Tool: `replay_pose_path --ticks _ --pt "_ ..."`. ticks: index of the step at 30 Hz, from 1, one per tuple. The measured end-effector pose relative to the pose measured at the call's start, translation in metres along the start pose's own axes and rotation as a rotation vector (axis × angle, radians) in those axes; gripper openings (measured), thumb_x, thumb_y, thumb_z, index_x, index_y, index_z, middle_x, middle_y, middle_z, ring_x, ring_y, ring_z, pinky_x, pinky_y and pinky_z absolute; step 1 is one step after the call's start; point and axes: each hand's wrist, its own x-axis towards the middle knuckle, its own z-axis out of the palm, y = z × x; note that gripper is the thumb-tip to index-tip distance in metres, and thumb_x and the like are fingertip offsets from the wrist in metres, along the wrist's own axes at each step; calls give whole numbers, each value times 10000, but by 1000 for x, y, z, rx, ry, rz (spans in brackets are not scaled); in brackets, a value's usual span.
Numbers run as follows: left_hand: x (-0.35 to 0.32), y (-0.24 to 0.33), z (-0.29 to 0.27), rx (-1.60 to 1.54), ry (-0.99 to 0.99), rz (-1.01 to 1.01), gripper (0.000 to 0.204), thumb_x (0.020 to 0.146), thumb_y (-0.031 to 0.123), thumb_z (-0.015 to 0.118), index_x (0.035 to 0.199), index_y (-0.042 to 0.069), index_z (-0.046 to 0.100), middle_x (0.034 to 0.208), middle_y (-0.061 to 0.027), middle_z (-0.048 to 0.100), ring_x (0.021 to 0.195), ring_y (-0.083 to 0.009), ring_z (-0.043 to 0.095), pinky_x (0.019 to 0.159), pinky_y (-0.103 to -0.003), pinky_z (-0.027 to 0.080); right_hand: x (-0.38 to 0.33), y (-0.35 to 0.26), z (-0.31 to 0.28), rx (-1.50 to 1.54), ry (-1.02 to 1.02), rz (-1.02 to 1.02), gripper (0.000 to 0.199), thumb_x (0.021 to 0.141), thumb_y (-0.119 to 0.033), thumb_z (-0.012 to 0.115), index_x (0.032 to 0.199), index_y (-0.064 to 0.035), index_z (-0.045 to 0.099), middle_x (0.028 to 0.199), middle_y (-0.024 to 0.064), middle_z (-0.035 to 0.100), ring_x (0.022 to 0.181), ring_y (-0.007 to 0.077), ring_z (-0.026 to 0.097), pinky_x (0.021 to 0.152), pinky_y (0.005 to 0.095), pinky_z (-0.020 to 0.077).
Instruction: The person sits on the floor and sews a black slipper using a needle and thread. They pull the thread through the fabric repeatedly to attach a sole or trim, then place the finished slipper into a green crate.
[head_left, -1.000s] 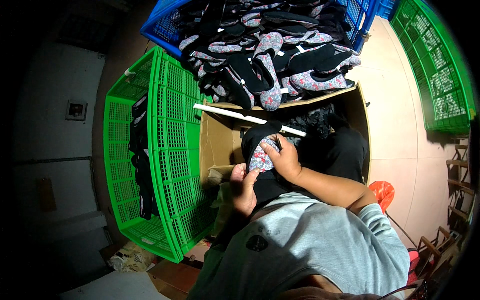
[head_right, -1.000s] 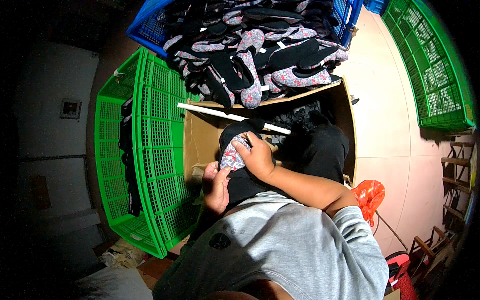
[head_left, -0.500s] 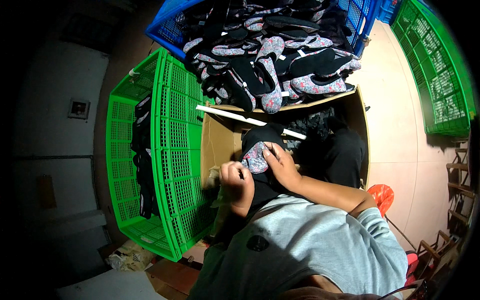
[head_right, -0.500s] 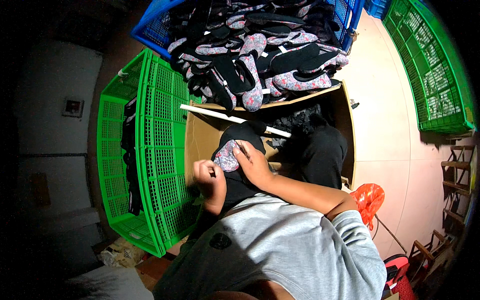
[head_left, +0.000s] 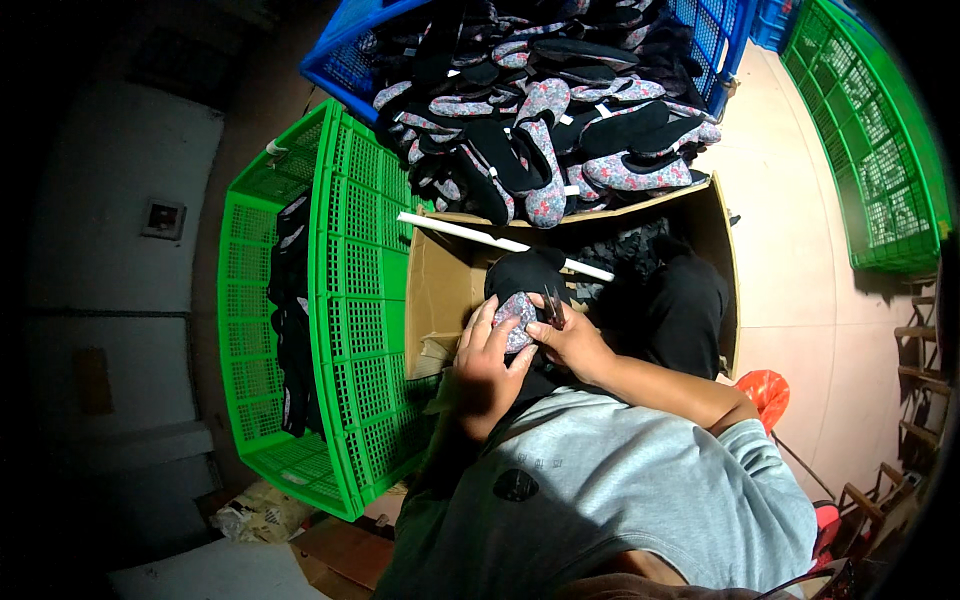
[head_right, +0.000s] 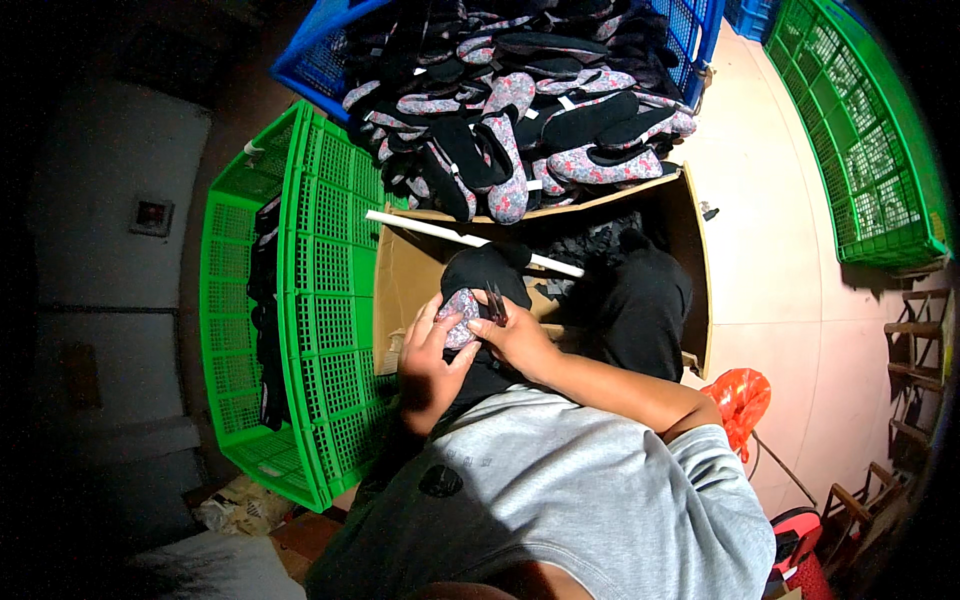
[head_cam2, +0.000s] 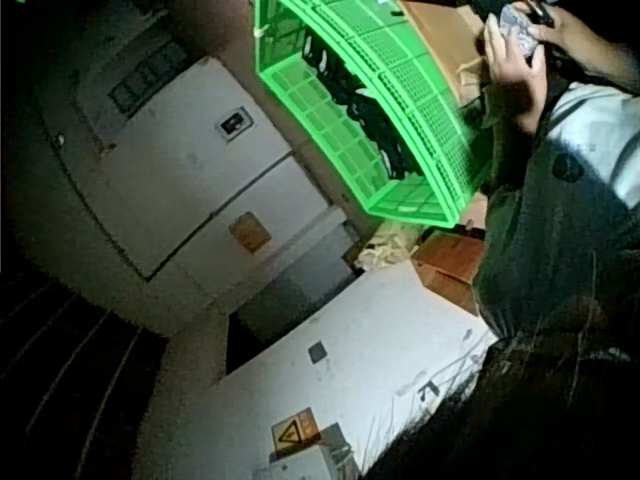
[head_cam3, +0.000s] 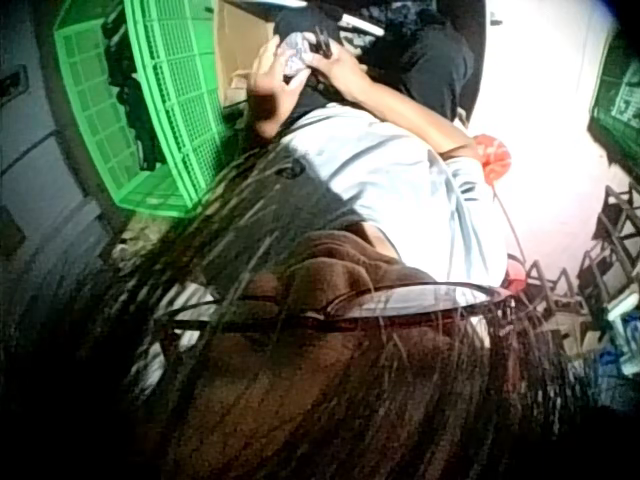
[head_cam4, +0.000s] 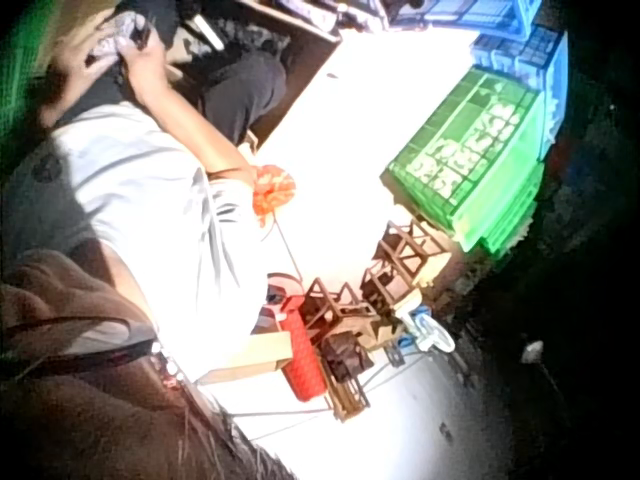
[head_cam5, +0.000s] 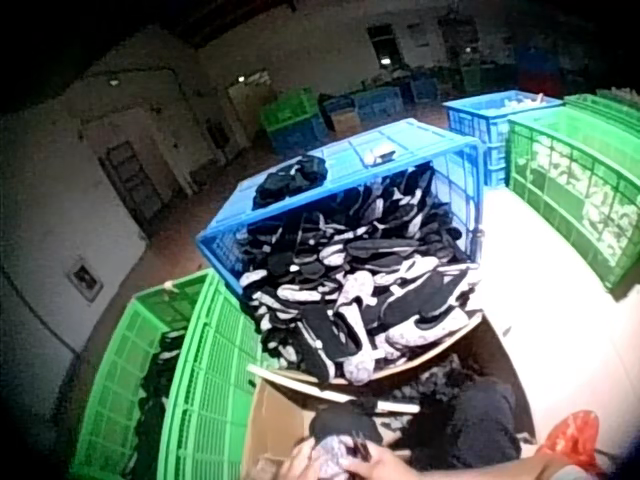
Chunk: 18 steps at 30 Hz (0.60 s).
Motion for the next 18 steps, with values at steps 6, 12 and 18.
replay_pose_path --ticks 6,12,18 --pt "-9 -14 7 -54 63 -68 427 742 114 856 1125 -17 721 1397 -258 599 1220 -426 618 1037 -466 495 2 -46 -12 -137 -144 212 349 1058 -146 585 1391 -41 576 966 47 706 562 70 537 491 207 396" --pt "-11 -27 7 -119 60 -150 400 762 108 835 1131 -24 754 1409 -255 599 1224 -405 623 1046 -450 488 19 -73 -40 -377 42 -224 307 991 -97 687 1280 -13 625 1149 91 719 936 99 678 779 240 539" --pt "-10 -28 13 27 35 -100 386 785 124 826 1140 -12 755 1454 -241 566 1239 -411 601 1052 -451 477 24 -69 -30 -1292 -29 -157 573 861 -438 762 1259 -67 584 1108 229 683 1078 400 661 929 471 527"
